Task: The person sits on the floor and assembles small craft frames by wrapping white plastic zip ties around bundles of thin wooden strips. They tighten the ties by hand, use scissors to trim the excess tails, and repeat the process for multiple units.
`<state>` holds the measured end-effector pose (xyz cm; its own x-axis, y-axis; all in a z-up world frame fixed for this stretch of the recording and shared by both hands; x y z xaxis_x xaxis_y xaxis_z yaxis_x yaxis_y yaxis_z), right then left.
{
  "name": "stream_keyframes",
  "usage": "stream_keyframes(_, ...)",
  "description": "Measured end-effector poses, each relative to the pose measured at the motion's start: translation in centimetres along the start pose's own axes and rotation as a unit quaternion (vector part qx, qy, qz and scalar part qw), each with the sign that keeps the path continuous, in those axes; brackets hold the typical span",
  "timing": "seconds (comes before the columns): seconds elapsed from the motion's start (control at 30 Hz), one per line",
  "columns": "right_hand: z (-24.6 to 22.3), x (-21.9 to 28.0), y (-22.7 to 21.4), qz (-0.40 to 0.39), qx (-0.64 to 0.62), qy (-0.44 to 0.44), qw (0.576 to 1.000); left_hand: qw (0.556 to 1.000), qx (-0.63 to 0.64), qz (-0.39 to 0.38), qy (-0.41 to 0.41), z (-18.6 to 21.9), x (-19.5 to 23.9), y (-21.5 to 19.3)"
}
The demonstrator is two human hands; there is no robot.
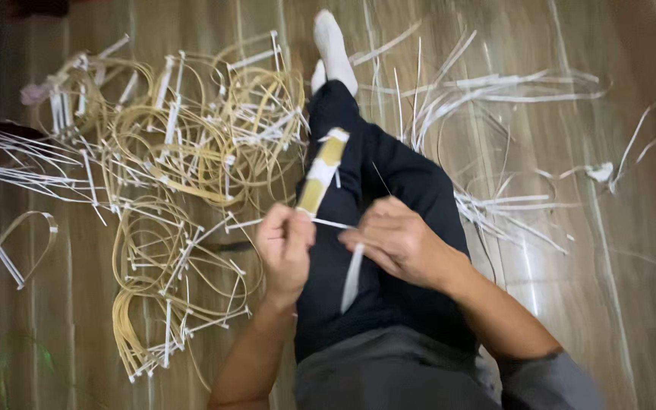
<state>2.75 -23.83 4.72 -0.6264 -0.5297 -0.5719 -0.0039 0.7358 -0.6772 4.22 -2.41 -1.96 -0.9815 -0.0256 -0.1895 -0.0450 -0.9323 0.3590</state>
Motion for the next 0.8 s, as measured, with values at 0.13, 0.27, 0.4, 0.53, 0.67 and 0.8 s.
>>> stream_keyframes(0.13,0.0,1.1,-3.5,-0.037,-0.034,0.18,0.982,0.989,0.005,0.104,0.101,1.6,-2.4,-3.8)
stream_keyframes(0.27,-0.4,0.6,-5.8,0.028,0.069,0.175,0.982,0.989,-0.103,0.085,0.07,1.5,-1.1,-2.5)
stream_keyframes(0.4,-0.9,-1.0,-2.3,0.028,-0.037,0.101,0.994,0.989,-0.136,-0.011,0.051,0.6,2.0,1.9)
stream_keyframes(0.53,-0.1,-0.1,0.7,-0.035,-0.149,0.198,0.968,0.99,-0.135,-0.02,0.02,2.2,2.0,2.4)
stream_keyframes(0.67,1.9,0.1,1.6,-0.036,-0.242,0.247,0.938,0.99,-0.063,-0.08,-0.102,4.5,2.3,1.7)
stream_keyframes(0.8,3.5,-1.8,2.2,0.028,-0.177,0.043,0.983,0.927,0.029,-0.285,-0.241,3.3,3.4,3.8)
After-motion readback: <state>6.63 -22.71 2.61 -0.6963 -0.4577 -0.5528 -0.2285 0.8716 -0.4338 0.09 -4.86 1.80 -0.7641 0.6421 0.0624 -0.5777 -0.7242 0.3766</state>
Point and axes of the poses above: each hand's wrist, its own x-axis away from the middle knuckle, its own y-axis out of the palm, z = x × y, the point moved 3 cm from there along -x, towards the middle knuckle, and after that the axes turned 7 degrees about x, right-handed, at the moved point
